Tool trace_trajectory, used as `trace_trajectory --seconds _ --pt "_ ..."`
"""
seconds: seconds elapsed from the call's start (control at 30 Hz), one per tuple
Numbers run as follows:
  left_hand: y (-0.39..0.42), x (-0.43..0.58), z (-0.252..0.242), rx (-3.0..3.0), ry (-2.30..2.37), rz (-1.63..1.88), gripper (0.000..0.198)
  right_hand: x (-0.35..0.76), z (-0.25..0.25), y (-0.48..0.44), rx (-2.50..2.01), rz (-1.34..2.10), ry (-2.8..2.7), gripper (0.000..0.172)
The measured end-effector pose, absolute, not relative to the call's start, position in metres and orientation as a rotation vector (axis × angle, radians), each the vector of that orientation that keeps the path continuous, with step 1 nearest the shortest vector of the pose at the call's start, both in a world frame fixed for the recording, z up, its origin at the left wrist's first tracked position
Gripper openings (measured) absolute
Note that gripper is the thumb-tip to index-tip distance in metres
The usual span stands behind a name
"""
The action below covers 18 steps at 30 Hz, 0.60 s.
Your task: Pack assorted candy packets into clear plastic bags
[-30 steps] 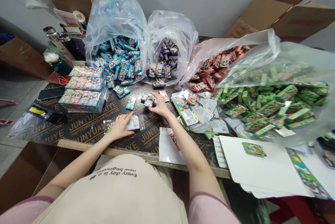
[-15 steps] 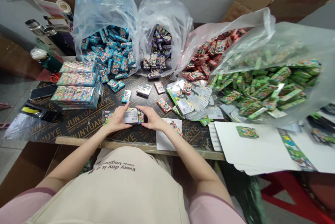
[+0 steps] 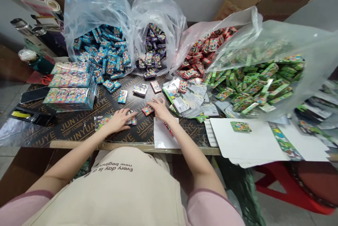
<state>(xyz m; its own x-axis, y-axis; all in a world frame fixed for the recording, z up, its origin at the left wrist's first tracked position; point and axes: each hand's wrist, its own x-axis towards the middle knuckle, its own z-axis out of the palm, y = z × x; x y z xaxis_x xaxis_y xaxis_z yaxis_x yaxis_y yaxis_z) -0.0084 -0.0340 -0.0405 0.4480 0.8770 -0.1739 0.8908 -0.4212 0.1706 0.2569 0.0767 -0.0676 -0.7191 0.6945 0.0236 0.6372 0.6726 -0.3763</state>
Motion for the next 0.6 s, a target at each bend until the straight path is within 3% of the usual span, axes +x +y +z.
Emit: trace_trajectory --seconds 0.13,0.27,0.37,0.43,0.6 --pt "-0.028 -0.001 -0.035 2.477 1.508 -0.177 0.068 0.245 -0.060 0.072 -1.171 0.566 -2.695 0.069" --pt "-0.027 -0.002 -0.033 2.484 1.496 -0.177 0.053 0.243 -0.061 0.054 -1.391 0.386 -2.534 0.094" --pt "-0.027 -0.002 -0.034 2.461 1.496 -0.140 0.046 0.237 -0.068 0.039 -1.412 0.328 -2.506 0.089" --pt "-0.027 -0.003 -0.036 2.413 1.518 -0.052 0.057 0.231 -0.070 0.033 -1.362 0.375 -2.466 0.084" --pt "-0.031 -0.010 -0.044 2.217 1.546 0.368 0.110 0.218 -0.058 0.021 -1.143 0.490 -2.452 0.081"
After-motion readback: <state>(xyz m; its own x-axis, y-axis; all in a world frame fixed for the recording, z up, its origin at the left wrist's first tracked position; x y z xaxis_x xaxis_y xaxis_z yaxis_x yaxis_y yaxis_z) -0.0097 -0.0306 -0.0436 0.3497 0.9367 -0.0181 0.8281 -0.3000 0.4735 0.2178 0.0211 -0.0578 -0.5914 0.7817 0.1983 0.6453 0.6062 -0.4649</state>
